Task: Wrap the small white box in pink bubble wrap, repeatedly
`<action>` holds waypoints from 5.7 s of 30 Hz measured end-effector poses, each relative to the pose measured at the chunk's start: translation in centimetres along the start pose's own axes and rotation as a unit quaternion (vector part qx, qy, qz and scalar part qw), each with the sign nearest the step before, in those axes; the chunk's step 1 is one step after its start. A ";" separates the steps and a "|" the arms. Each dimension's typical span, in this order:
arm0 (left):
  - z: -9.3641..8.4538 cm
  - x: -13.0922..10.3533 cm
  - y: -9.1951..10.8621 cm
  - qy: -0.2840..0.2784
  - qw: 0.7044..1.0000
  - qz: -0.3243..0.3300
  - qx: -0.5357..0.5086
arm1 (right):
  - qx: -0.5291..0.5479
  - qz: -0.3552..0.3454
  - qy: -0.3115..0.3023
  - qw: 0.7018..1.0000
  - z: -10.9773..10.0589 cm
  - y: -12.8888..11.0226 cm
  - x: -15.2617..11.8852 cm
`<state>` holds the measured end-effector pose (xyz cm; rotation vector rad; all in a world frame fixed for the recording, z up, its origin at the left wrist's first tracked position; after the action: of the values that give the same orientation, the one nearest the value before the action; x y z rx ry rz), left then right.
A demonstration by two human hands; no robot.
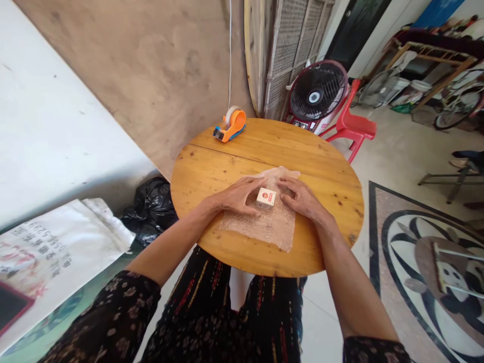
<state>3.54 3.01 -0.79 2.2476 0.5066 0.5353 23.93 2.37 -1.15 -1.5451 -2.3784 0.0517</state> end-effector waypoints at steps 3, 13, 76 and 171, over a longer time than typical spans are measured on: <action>0.3 0.1 -0.1 -0.009 1.000 0.001 0.003 | 0.006 0.005 0.007 1.000 -0.3 -0.3 0.0; 0.6 0.6 -0.3 -0.027 0.999 -0.029 0.026 | 0.153 -0.031 0.004 0.988 -2.8 -2.2 -0.1; 0.8 0.7 -0.5 -0.042 0.994 -0.077 0.065 | -0.018 -0.055 -0.005 0.998 -3.6 -11.8 -1.0; -1.7 -0.1 -2.2 0.073 0.950 -0.163 0.255 | -0.222 0.228 -0.048 0.947 0.7 -2.9 0.9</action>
<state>2.17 5.34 -1.37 2.5343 1.1842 0.4325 20.83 2.02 -1.08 -2.3277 -2.1407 -0.3401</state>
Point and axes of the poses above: each hand's wrist, its own x-axis towards the middle knuckle, its own z-axis out of the palm, y = z × x, the point moved 6 cm from there along x, towards the middle knuckle, and after that the axes turned 15 degrees about -x, right-handed, at the moved point
